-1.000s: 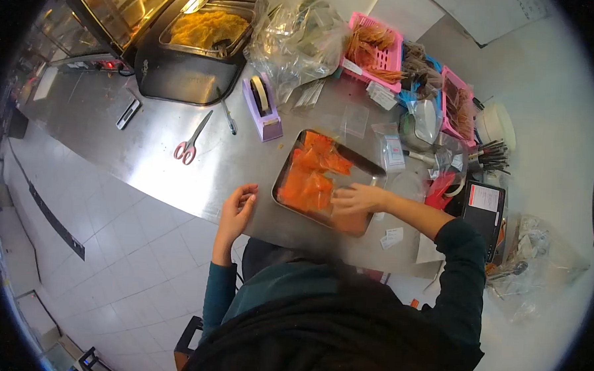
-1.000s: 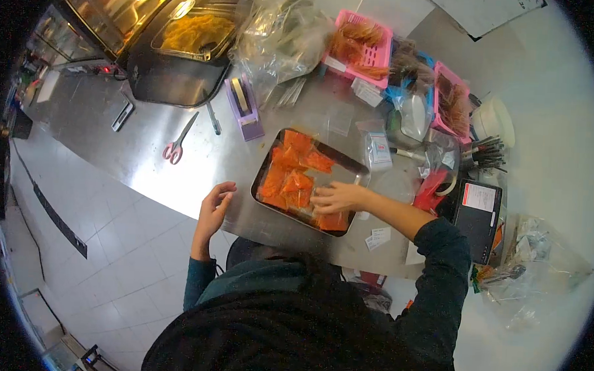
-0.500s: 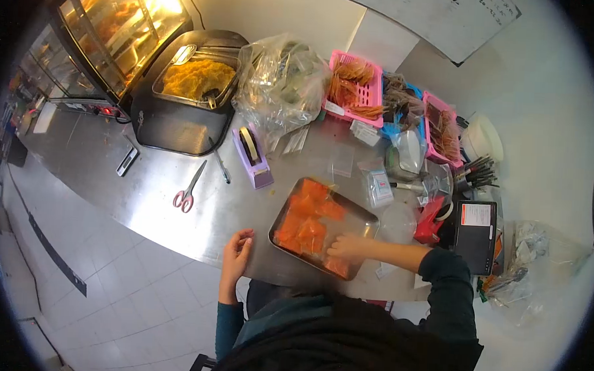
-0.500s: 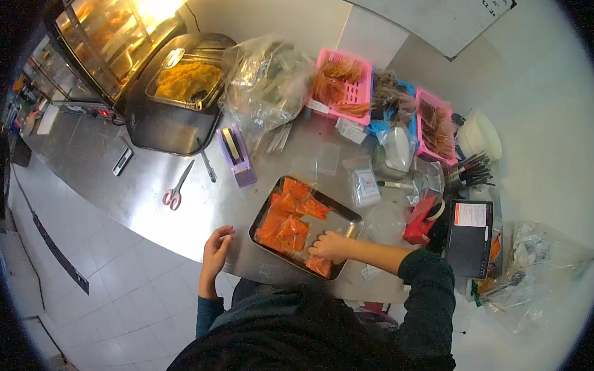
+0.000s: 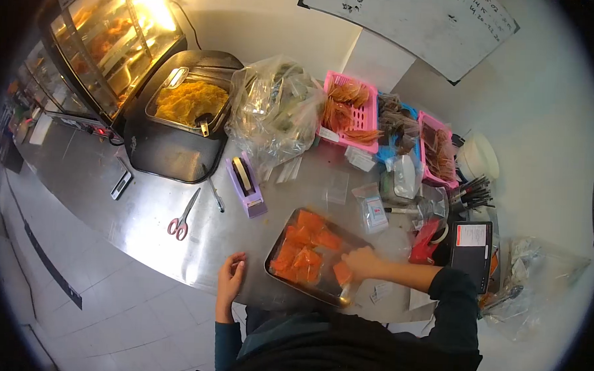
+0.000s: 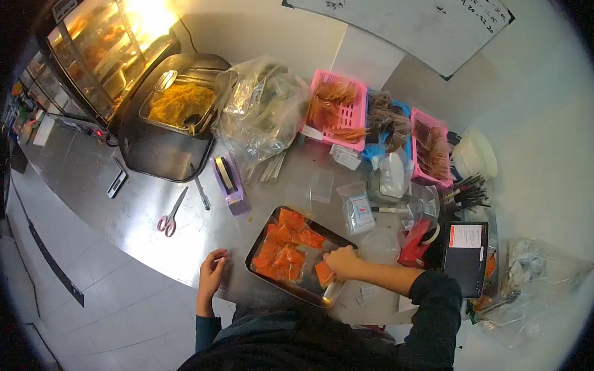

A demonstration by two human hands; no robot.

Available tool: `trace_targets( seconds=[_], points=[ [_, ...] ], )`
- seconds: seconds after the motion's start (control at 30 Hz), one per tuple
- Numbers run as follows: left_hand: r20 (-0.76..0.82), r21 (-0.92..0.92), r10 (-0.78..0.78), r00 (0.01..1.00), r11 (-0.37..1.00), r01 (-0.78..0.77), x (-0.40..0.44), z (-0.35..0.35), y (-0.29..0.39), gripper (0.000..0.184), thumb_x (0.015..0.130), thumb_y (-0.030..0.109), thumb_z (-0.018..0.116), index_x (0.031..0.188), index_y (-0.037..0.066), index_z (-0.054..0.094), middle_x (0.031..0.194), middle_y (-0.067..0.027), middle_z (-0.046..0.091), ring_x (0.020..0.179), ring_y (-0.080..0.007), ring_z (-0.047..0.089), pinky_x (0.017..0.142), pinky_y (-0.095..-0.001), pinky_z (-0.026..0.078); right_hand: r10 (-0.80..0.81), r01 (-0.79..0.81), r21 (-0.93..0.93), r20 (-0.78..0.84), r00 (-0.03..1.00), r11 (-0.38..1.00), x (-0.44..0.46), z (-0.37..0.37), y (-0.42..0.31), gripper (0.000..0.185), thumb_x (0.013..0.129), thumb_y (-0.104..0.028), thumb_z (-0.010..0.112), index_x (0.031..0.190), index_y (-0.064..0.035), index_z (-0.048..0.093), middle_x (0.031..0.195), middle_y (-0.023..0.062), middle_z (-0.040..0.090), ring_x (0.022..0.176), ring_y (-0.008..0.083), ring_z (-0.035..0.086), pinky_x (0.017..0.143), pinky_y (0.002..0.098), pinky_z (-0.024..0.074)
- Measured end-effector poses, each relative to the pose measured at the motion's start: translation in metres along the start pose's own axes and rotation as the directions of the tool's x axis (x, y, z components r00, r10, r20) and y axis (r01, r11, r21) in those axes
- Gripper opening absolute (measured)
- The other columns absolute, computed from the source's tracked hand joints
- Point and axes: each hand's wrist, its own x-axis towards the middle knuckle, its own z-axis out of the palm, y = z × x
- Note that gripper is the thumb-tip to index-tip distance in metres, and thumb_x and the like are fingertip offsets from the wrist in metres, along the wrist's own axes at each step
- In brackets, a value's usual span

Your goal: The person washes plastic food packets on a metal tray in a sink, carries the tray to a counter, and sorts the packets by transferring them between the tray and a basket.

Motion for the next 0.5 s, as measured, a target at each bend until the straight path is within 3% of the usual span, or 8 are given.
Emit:
trace_targets(
  seconds=[0.07, 0.17, 0.27, 0.33, 0.43, 0.47, 0.5],
  points=[
    [-0.015, -0.02, -0.041, 0.999, 0.999, 0.041, 0.001, 0.001, 0.003, 0.025, 0.083, 0.011, 0.047, 0.105, -0.002, 0.048, 0.099, -0.0104, 0.055, 0.09, -0.0146, 0.052, 0.078, -0.0255, 0.04, 0.038, -0.038, -0.018, 0.018, 0.999, 0.999, 0.002, -0.003, -0.004, 0.041, 0.049, -0.024, 0.071, 0.084, -0.0064, 0.057, 0.082, 0.0124, 0.061, 0.077, 0.0279, 0.059, 0.062, 0.0389, 0.0468],
    [-0.006, 0.015, -0.026, 1.0, 1.0, 0.026, 0.004, 0.0, -0.001, 0.026, 0.083, 0.012, 0.048, 0.105, -0.002, 0.048, 0.099, -0.0099, 0.054, 0.089, -0.0144, 0.051, 0.078, -0.0256, 0.04, 0.024, -0.08, 0.109, 0.439, 0.898, 0.991, -0.004, -0.053, -0.002, 0.039, 0.05, -0.023, 0.07, 0.084, -0.0064, 0.059, 0.079, 0.0103, 0.061, 0.072, 0.0237, 0.059, 0.061, 0.0357, 0.0466],
    [-0.035, -0.009, -0.037, 0.999, 0.999, 0.037, 0.006, -0.004, -0.007, 0.024, 0.082, 0.009, 0.048, 0.104, 0.0, 0.05, 0.096, -0.0093, 0.057, 0.088, -0.0151, 0.053, 0.076, -0.0262, 0.042, -0.275, 0.071, 0.466, 0.387, 0.88, 0.882, 0.006, -0.049, 0.041, 0.038, 0.051, -0.02, 0.069, 0.085, -0.0071, 0.059, 0.076, 0.0073, 0.061, 0.067, 0.0179, 0.059, 0.06, 0.0317, 0.0462],
    [-0.039, 0.01, -0.034, 0.999, 0.999, 0.035, 0.007, -0.008, -0.011, 0.025, 0.082, 0.011, 0.049, 0.104, -0.001, 0.05, 0.096, -0.0094, 0.056, 0.088, -0.015, 0.053, 0.077, -0.0261, 0.042, -0.327, 0.046, 0.697, 0.277, 0.903, 0.715, 0.011, -0.057, 0.082, 0.035, 0.053, -0.014, 0.068, 0.086, -0.0054, 0.059, 0.078, 0.0042, 0.061, 0.068, 0.0149, 0.057, 0.061, 0.0298, 0.0462],
    [-0.052, 0.013, -0.034, 0.998, 0.999, 0.034, 0.008, -0.014, -0.011, 0.026, 0.083, 0.012, 0.049, 0.104, -0.002, 0.048, 0.096, -0.0098, 0.056, 0.086, -0.0141, 0.052, 0.076, -0.0248, 0.041, -0.247, 0.03, 0.895, 0.091, 0.965, 0.445, 0.007, -0.122, 0.135, 0.043, 0.057, -0.015, 0.069, 0.097, -0.0049, 0.055, 0.09, 0.0042, 0.06, 0.076, 0.0144, 0.056, 0.067, 0.0292, 0.0465],
    [-0.064, 0.032, -0.039, 0.997, 0.999, 0.041, 0.008, -0.015, -0.013, 0.025, 0.083, 0.012, 0.049, 0.104, -0.002, 0.049, 0.096, -0.0098, 0.056, 0.085, -0.0141, 0.052, 0.075, -0.0247, 0.041, -0.205, 0.153, 0.805, -0.04, 0.978, 0.574, 0.017, -0.14, 0.162, 0.039, 0.058, -0.008, 0.069, 0.095, -0.0054, 0.056, 0.087, 0.0046, 0.059, 0.075, 0.0139, 0.056, 0.065, 0.0289, 0.0471],
    [-0.076, 0.053, -0.043, 0.996, 0.997, 0.047, 0.008, -0.017, -0.014, 0.025, 0.083, 0.012, 0.049, 0.104, -0.002, 0.049, 0.096, -0.0098, 0.056, 0.085, -0.0142, 0.052, 0.075, -0.0246, 0.042, 0.052, -0.075, 0.812, 0.056, 0.997, 0.579, 0.016, -0.172, 0.168, 0.038, 0.057, -0.006, 0.069, 0.093, -0.0047, 0.056, 0.083, 0.0054, 0.059, 0.073, 0.0141, 0.056, 0.061, 0.0283, 0.0474]
  ],
)
